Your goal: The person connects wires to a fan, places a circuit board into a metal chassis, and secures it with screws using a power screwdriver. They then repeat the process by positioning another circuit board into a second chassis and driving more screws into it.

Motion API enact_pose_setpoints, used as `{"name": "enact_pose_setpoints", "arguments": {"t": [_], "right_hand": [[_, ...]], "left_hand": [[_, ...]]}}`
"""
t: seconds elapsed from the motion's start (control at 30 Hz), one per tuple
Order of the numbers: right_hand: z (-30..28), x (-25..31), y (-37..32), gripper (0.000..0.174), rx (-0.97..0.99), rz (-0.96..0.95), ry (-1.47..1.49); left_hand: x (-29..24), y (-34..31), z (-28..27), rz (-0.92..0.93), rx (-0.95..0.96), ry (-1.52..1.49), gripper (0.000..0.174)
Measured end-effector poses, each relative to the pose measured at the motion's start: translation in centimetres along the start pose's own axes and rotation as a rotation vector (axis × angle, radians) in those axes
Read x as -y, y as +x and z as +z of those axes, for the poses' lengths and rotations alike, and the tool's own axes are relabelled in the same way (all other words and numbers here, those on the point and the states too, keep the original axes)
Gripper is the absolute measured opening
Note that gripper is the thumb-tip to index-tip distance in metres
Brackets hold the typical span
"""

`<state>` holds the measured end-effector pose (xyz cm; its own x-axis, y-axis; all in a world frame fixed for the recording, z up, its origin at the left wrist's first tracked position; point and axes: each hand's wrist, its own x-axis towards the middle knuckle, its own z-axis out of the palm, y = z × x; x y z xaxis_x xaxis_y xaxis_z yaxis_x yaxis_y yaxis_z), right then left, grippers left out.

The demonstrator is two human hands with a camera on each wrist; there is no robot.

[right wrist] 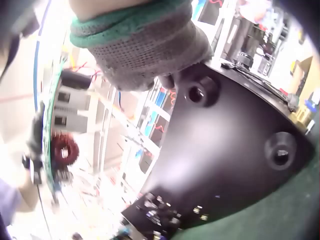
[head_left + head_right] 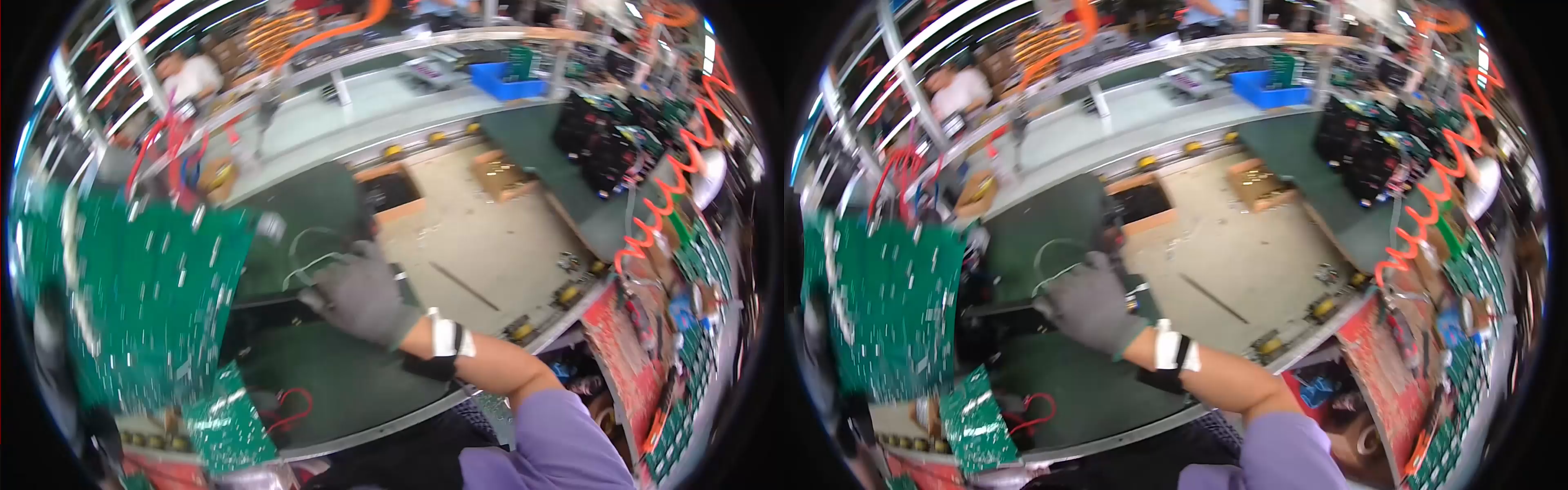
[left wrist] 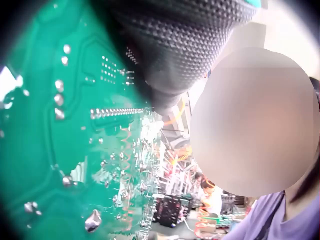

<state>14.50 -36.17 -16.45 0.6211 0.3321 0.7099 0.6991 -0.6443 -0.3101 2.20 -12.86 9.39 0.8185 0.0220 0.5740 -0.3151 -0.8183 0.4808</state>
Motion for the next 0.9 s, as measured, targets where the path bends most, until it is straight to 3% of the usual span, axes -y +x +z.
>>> {"name": "enact_pose_setpoints", "arguments": {"t": [0.03, 0.13, 0.17, 0.2, 0.23, 0.27, 0.3, 0.33, 0.37, 0.4, 0.43, 0.53, 0.6, 0.7, 0.83, 0.9], "right_hand": [[-0.2, 0.1, 0.0, 0.026, -0.005, -0.006, -0.006], [-0.8, -2.1, -0.2, 0.034, -0.014, -0.181, -0.012], [-1.2, -3.0, -0.2, 0.035, -0.004, -0.229, -0.025], [-1.7, -4.2, 0.0, 0.035, -0.002, -0.234, -0.006], [-2.1, -5.5, 0.3, 0.035, 0.004, -0.305, 0.029], [-2.5, -6.5, 0.4, 0.036, 0.012, -0.374, 0.061], [-2.8, -7.2, 0.3, 0.036, 0.016, -0.371, 0.071], [-3.0, -7.9, 0.3, 0.036, 0.025, -0.415, 0.101], [-3.0, -8.4, 0.4, 0.037, 0.036, -0.458, 0.131], [-3.0, -8.5, 0.5, 0.037, 0.027, -0.465, 0.137], [-3.0, -8.5, 0.7, 0.037, 0.031, -0.459, 0.142], [-2.6, -8.7, 1.1, 0.040, 0.037, -0.445, 0.119], [-2.5, -9.3, 1.6, 0.040, 0.031, -0.423, 0.127], [-1.5, -11.3, 2.4, 0.040, 0.015, -0.418, 0.122], [-1.1, -13.9, 3.6, 0.041, -0.003, -0.470, 0.106], [-1.1, -14.1, 3.8, 0.040, 0.017, -0.476, 0.116]], "left_hand": [[0.3, 0.7, 0.4, -0.049, -0.016, 0.056, 0.051], [0.5, 3.5, 3.6, -0.202, -0.021, -0.205, 0.055], [1.0, 4.9, 4.2, -0.109, 0.052, -0.082, 0.054], [1.1, 6.2, 5.5, -0.120, 0.243, -0.239, 0.054], [1.9, 8.1, 5.9, -0.038, 0.451, -0.113, 0.055], [3.1, 9.0, 7.5, -0.051, 0.501, -0.105, 0.054], [4.3, 10.5, 8.5, 0.020, 0.590, 0.101, 0.055], [6.1, 11.3, 10.5, 0.189, 0.559, 0.221, 0.059], [5.6, 12.0, 12.0, 0.140, 0.728, 0.244, 0.059], [5.6, 12.4, 13.8, 0.091, 0.849, 0.274, 0.048], [6.8, 12.3, 15.5, 0.160, 0.842, 0.364, 0.048], [8.4, 11.7, 17.8, 0.109, 0.924, 0.200, 0.047], [8.3, 11.7, 17.9, -0.039, 1.012, 0.178, 0.048], [10.4, 11.3, 18.3, -0.217, 0.983, 0.060, 0.050], [12.7, 10.6, 20.8, -0.347, 0.997, -0.234, 0.054], [13.7, 11.0, 22.9, -0.306, 1.038, -0.213, 0.056]]}}
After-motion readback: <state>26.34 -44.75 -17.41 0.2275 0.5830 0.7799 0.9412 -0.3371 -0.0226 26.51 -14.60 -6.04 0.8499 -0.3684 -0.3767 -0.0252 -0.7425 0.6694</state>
